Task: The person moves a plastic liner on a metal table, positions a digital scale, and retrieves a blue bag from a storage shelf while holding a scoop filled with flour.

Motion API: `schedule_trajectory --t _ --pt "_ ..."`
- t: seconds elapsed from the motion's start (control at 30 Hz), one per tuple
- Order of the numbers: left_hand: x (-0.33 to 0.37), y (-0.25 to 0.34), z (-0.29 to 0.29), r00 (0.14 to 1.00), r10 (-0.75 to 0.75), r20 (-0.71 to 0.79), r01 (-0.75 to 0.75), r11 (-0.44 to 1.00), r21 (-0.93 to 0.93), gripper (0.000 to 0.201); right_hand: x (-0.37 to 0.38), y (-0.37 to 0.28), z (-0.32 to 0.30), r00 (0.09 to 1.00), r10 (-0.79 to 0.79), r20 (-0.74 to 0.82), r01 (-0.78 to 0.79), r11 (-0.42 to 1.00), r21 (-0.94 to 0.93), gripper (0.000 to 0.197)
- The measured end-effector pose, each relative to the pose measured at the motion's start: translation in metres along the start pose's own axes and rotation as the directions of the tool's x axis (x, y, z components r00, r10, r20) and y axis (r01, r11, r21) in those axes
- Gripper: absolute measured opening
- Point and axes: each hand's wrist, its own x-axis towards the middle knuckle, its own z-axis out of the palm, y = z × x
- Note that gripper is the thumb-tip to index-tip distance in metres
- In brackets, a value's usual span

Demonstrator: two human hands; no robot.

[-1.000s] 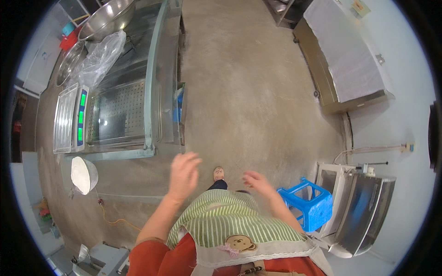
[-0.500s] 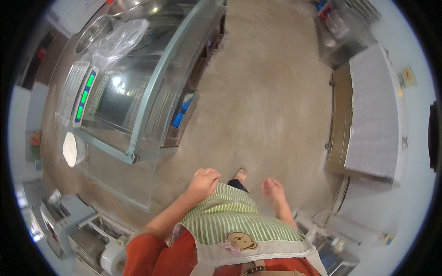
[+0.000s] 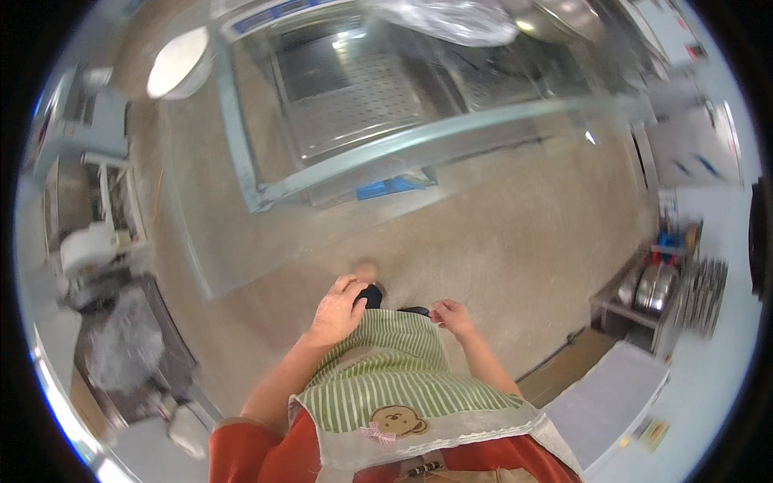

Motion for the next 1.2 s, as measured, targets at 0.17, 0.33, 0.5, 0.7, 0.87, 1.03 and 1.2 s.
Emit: schedule_trajectory --t 0.17,0.33,0.5,0.7,0.87,1.03,1.2 --pt "-0.016 -0.022 0.032 0.939 -0.29 -0.185 0.263 0.952 -0.157 0.029 0.055 -0.063 -0.011 0.991 -0.061 0.116 0.085 0.973 -0.214 0.028" --pt "-0.035 -0.017 0.106 0.799 -0.536 -0.273 0.443 0.831 -0.337 0.027 0.151 -0.073 -0.036 0.979 0.068 0.194 0.036 0.872 -0.488 0.029" --pt "-0.03 0.023 0.213 0.61 -0.734 -0.299 0.463 0.636 -0.617 0.026 0.259 -0.087 -0.059 0.965 -0.127 0.229 0.262 0.499 -0.826 0.027" --pt "0.008 0.079 0.261 0.583 -0.782 -0.221 0.376 0.501 -0.78 0.025 0.454 -0.103 -0.136 0.822 -0.528 0.215 0.377 0.222 -0.899 0.04" --pt "0.004 0.074 0.334 0.343 -0.886 -0.312 0.343 0.427 -0.837 0.025 0.471 -0.144 -0.079 0.802 -0.568 0.183 0.318 0.149 -0.936 0.049" --pt "-0.004 0.055 0.368 0.269 -0.923 -0.274 0.359 0.36 -0.861 0.024 0.459 -0.185 -0.048 0.676 -0.736 0.022 0.135 0.095 -0.986 0.048" --pt "-0.002 0.055 0.379 0.251 -0.936 -0.248 0.345 0.326 -0.88 0.025 0.401 -0.199 -0.016 0.685 -0.729 -0.019 0.27 0.277 -0.922 0.043"
